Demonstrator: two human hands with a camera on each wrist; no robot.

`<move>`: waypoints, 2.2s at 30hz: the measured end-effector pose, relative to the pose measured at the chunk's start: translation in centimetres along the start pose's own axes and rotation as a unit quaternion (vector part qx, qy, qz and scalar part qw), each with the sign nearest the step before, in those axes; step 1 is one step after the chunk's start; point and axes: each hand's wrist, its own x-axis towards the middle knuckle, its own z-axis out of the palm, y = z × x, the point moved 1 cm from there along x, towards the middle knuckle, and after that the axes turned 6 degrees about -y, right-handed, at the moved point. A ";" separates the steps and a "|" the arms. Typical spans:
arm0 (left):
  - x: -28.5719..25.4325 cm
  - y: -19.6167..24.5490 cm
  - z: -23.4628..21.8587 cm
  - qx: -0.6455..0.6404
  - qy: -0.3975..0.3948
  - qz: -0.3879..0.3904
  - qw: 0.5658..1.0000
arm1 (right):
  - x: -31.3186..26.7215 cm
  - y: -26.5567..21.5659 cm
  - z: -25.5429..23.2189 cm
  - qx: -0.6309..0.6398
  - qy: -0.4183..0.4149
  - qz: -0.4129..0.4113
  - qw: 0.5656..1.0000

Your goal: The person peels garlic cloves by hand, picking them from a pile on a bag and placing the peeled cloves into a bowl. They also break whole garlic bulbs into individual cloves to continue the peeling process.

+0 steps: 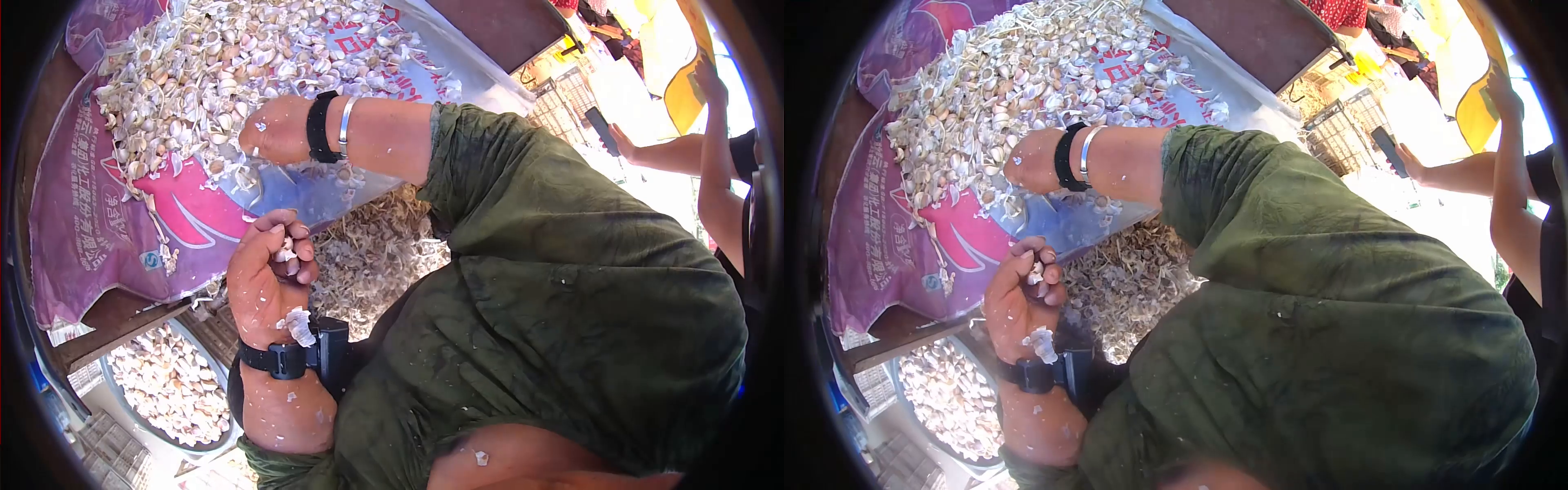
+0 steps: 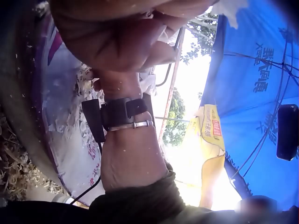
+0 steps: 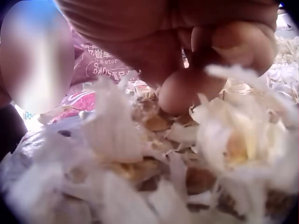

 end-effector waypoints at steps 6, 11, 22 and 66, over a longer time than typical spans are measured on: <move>0.2 -0.2 -0.6 0.011 -0.017 0.009 1.000 | -1.4 -0.4 -1.0 0.110 0.139 -0.100 0.979; 0.1 -0.7 -0.1 0.027 0.043 0.012 0.999 | -6.6 -4.1 -4.0 0.512 -0.034 0.014 0.858; 0.0 -1.8 -0.5 -0.022 -0.029 -0.015 0.999 | -12.0 3.7 -1.3 -0.019 0.144 0.059 0.988; 0.7 -2.6 2.5 0.071 -0.031 0.001 0.997 | -13.9 -6.9 -4.9 0.511 -0.027 -0.001 0.859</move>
